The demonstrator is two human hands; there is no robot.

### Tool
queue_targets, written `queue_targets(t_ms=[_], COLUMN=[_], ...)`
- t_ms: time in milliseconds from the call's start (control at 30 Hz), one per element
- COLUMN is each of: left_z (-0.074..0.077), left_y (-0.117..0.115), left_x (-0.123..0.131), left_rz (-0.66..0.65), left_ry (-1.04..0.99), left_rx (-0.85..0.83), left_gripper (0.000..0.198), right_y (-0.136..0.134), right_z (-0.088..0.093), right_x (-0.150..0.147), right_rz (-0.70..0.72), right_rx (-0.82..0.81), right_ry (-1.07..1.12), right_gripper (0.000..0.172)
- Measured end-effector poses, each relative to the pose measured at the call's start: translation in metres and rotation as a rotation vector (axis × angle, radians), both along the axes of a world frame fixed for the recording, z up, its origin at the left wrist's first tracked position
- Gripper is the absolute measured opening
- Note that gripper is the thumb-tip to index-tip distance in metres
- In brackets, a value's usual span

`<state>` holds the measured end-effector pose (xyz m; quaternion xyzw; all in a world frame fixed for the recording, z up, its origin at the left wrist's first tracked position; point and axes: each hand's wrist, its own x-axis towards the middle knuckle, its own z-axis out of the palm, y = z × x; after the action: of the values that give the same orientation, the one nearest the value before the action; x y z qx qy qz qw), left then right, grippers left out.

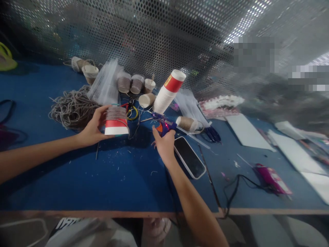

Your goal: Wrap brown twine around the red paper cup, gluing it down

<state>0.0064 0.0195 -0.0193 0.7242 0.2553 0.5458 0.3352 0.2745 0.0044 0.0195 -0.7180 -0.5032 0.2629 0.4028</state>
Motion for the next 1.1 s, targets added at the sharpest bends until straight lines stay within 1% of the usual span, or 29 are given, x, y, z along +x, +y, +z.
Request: queue_targets(t_ms=[67,133,267,333,367,400,467,500,533,600,633,700,767,833,967,1100], left_z=[0.002,0.004,0.006,0.006,0.007,0.007,0.009,0.009,0.01,0.01,0.01,0.009,0.007,0.007,0.009,0.012], left_y=[-0.001,-0.002,-0.002,-0.002,-0.002,-0.002,-0.003,-0.004,-0.004,-0.005,-0.005,-0.005,-0.005,-0.005,-0.006,-0.007], left_x=[-0.001,-0.002,-0.003,-0.003,-0.003,-0.003,-0.003,-0.003,-0.002,-0.002,-0.001,-0.001,-0.002,-0.002,-0.002,-0.002], left_rz=[0.005,0.016,-0.018,-0.041,-0.056,-0.073,-0.102,-0.109,-0.112,-0.111,-0.113,-0.118,-0.12,-0.123,-0.164,-0.19], left_ry=[0.025,0.034,0.029,0.029,0.032,0.034,0.037,0.038,0.038,0.034,0.033,0.029,0.022,0.013,0.015,0.024], left_rx=[-0.014,-0.016,-0.016,-0.025,-0.037,-0.05,-0.071,-0.079,-0.086,-0.099,-0.107,-0.115,-0.117,-0.117,-0.099,-0.075], left_gripper=[0.087,0.088,0.088,0.087,0.086,0.085,0.082,0.081,0.08,0.081,0.082,0.082,0.082,0.083,0.082,0.08], right_y=[0.005,0.006,-0.002,-0.01,-0.014,-0.019,-0.031,-0.038,-0.045,-0.058,-0.063,-0.07,-0.071,-0.069,-0.063,-0.059], right_z=[-0.001,0.0,0.009,0.015,0.018,0.02,0.022,0.021,0.02,0.019,0.018,0.019,0.021,0.023,0.023,0.018], right_x=[0.005,0.01,0.012,0.008,0.004,0.0,-0.009,-0.013,-0.017,-0.024,-0.027,-0.03,-0.032,-0.033,-0.034,-0.033], right_rz=[-0.023,-0.049,-0.119,-0.097,-0.042,0.048,0.297,0.421,0.515,0.693,0.772,0.884,0.939,0.956,0.948,0.922], right_rx=[-0.029,0.001,0.184,0.316,0.392,0.473,0.601,0.617,0.6,0.501,0.435,0.307,0.209,0.157,0.12,0.099], right_ry=[-0.084,-0.22,-0.554,-0.664,-0.648,-0.585,-0.333,-0.186,-0.06,0.125,0.181,0.234,0.252,0.274,0.352,0.483], right_gripper=[0.052,0.053,0.052,0.049,0.047,0.043,0.032,0.026,0.022,0.021,0.022,0.025,0.026,0.024,0.026,0.028])
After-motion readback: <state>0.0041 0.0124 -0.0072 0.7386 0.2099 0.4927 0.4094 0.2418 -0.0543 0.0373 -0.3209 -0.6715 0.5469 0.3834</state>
